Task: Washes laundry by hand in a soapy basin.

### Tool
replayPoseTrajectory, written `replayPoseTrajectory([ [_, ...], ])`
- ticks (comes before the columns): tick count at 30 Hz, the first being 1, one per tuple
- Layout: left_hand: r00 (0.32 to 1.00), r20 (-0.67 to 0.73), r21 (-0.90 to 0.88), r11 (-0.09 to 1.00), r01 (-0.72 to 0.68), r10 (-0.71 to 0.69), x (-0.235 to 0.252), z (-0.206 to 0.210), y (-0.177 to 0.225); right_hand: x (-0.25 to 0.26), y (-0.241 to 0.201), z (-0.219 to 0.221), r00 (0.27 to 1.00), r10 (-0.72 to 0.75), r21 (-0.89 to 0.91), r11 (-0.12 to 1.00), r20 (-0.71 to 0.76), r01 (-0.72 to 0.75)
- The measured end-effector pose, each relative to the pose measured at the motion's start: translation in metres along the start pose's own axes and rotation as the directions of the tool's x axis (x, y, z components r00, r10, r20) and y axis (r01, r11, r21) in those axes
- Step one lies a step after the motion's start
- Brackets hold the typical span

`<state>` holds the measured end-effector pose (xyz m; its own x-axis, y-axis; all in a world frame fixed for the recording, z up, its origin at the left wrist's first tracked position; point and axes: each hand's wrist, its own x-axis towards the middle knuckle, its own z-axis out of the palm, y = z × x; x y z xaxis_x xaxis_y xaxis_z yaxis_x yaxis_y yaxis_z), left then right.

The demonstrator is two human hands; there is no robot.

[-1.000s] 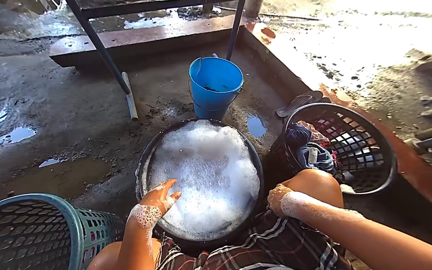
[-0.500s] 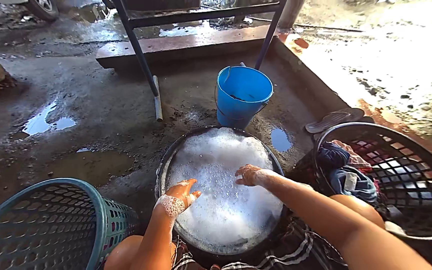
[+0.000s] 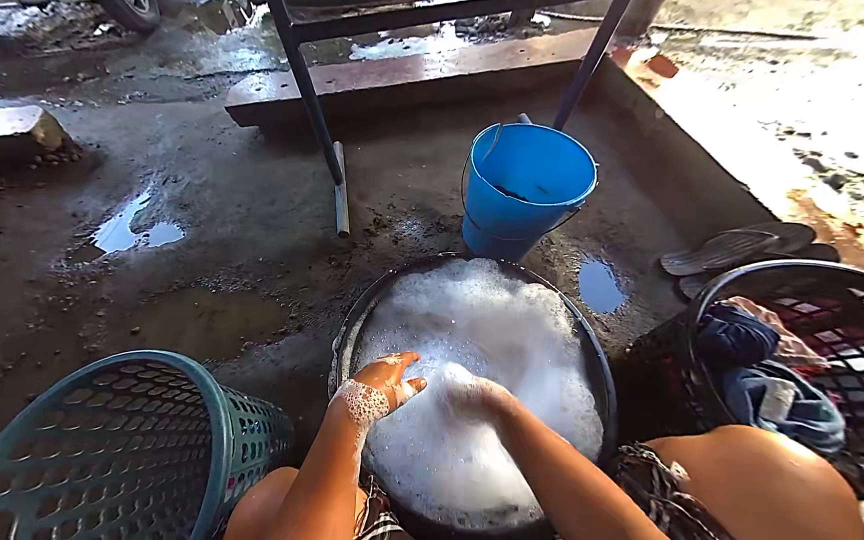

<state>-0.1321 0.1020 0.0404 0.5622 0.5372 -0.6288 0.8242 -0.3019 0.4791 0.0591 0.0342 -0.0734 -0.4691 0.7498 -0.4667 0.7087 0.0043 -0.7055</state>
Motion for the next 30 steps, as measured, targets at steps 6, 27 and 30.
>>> replayPoseTrajectory([
  [6,0.979,-0.029,-0.069,0.977,-0.202,0.201,-0.001,0.009,0.021,-0.062,-0.110,-0.109,0.911,-0.395,-0.395,0.860,-0.118,0.322],
  [27,0.977,-0.167,-0.338,0.923,-0.182,0.131,0.045,0.064,0.057,-0.150,-0.211,-0.201,-0.332,-0.484,-0.523,0.852,-0.809,0.033],
  [30,0.984,-0.102,-0.243,0.955,-0.169,0.148,0.046,0.063,0.057,-0.125,-0.183,-0.199,-0.176,-0.403,-0.439,0.848,-0.898,0.297],
])
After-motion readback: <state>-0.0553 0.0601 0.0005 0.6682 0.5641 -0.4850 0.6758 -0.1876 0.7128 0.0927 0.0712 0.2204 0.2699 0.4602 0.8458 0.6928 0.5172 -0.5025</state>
